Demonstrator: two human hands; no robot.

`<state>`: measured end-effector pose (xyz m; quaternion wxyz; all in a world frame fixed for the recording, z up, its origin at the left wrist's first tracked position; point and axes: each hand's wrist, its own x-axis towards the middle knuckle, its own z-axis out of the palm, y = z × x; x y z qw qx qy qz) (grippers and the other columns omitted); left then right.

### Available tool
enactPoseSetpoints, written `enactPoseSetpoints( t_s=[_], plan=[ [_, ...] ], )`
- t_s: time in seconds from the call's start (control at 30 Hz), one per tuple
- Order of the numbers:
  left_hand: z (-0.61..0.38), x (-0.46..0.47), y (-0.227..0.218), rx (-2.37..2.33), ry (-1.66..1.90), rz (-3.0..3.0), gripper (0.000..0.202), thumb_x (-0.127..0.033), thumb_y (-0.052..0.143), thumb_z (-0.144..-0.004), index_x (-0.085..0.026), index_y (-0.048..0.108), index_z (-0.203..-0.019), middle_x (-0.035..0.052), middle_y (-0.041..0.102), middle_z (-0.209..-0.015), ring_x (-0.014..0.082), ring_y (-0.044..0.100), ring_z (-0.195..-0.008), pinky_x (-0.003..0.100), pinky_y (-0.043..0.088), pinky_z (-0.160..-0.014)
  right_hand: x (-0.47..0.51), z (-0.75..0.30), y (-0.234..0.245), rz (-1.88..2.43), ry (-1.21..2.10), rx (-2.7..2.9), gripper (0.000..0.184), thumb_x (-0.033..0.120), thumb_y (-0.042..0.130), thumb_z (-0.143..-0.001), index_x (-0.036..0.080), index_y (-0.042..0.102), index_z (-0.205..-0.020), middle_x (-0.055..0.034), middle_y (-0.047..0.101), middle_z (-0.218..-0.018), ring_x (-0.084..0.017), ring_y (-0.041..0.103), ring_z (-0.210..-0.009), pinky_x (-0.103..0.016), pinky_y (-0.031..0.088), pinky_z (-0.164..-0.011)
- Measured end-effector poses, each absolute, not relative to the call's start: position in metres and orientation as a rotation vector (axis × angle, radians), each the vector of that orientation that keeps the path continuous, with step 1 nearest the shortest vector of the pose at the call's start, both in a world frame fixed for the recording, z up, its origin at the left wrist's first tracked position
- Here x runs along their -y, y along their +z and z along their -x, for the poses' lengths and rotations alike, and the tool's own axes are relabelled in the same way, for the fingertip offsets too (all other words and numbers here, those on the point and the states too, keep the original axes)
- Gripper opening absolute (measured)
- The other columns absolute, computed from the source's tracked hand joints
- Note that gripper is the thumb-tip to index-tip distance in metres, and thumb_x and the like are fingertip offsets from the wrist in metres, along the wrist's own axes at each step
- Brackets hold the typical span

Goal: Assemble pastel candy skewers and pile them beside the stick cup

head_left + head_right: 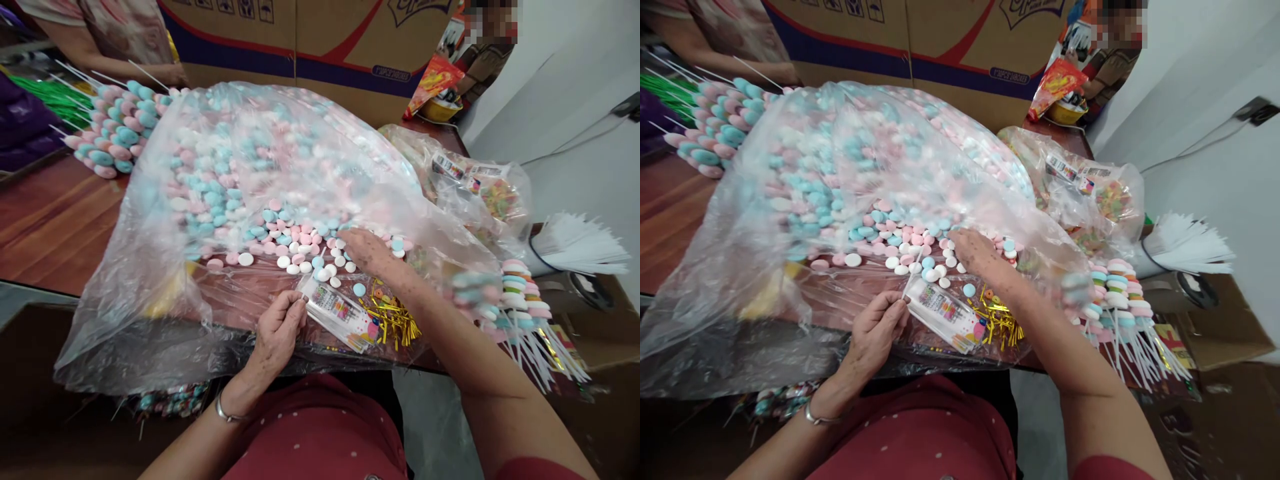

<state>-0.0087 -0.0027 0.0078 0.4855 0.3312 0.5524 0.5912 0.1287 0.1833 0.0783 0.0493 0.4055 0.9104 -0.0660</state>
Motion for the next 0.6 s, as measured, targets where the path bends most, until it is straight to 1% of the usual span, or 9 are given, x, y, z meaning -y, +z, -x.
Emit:
enactPoseSetpoints(
  t_s=[0.07, 0.13, 0.23, 0.4, 0.6],
  plan=[
    [0.008, 0.002, 0.009, -1.344, 1.440, -0.796, 0.025, -0.042, 0.059, -0.086, -0.017, 0.058, -0.082, -0.0056, 0.046, -0.054, 0.0065, 0.034, -0.044, 0.018, 0.026, -0.041, -0.181, -0.127, 0.076, -1.138, -0.247, -2.795, 0.035, 0.007, 0.043, -0.089, 0.018, 0.063, -0.117, -0.0115, 0.067, -0.117, -0.024, 0.061, -0.107, -0.035, 0.047, -0.089],
    [0.008, 0.001, 0.009, -1.342, 1.439, -0.791, 0.026, -0.042, 0.060, -0.085, -0.017, 0.058, -0.082, -0.0055, 0.046, -0.054, 0.0062, 0.034, -0.044, 0.017, 0.025, -0.041, -0.179, -0.127, 0.076, -1.039, -0.371, -2.831, 0.032, 0.011, 0.043, -0.091, 0.019, 0.066, -0.112, -0.0098, 0.070, -0.113, -0.023, 0.062, -0.104, -0.033, 0.047, -0.088],
    [0.008, 0.000, 0.007, -1.339, 1.447, -0.780, 0.026, -0.043, 0.061, -0.084, -0.017, 0.058, -0.082, -0.0057, 0.046, -0.053, 0.0062, 0.035, -0.044, 0.017, 0.025, -0.040, -0.180, -0.132, 0.079, -1.069, -0.512, -2.905, 0.030, 0.014, 0.044, -0.093, 0.019, 0.067, -0.111, -0.0078, 0.071, -0.110, -0.021, 0.063, -0.102, -0.032, 0.046, -0.089],
    [0.008, -0.001, 0.005, -1.340, 1.457, -0.771, 0.026, -0.043, 0.061, -0.083, -0.017, 0.057, -0.082, -0.0062, 0.046, -0.053, 0.0063, 0.035, -0.043, 0.017, 0.026, -0.040, -0.182, -0.150, 0.085, -1.277, -0.468, -2.964, 0.029, 0.016, 0.044, -0.092, 0.019, 0.067, -0.109, -0.0078, 0.070, -0.111, -0.021, 0.063, -0.102, -0.032, 0.046, -0.089],
    [0.009, -0.001, 0.006, -1.357, 1.450, -0.796, 0.025, -0.041, 0.061, -0.083, -0.017, 0.057, -0.081, -0.0064, 0.046, -0.053, 0.0058, 0.035, -0.042, 0.016, 0.025, -0.040, -0.180, -0.157, 0.077, -1.272, -0.346, -2.905, 0.028, 0.019, 0.041, -0.094, 0.019, 0.065, -0.109, -0.0078, 0.071, -0.108, -0.021, 0.063, -0.099, -0.031, 0.045, -0.085]
  ],
)
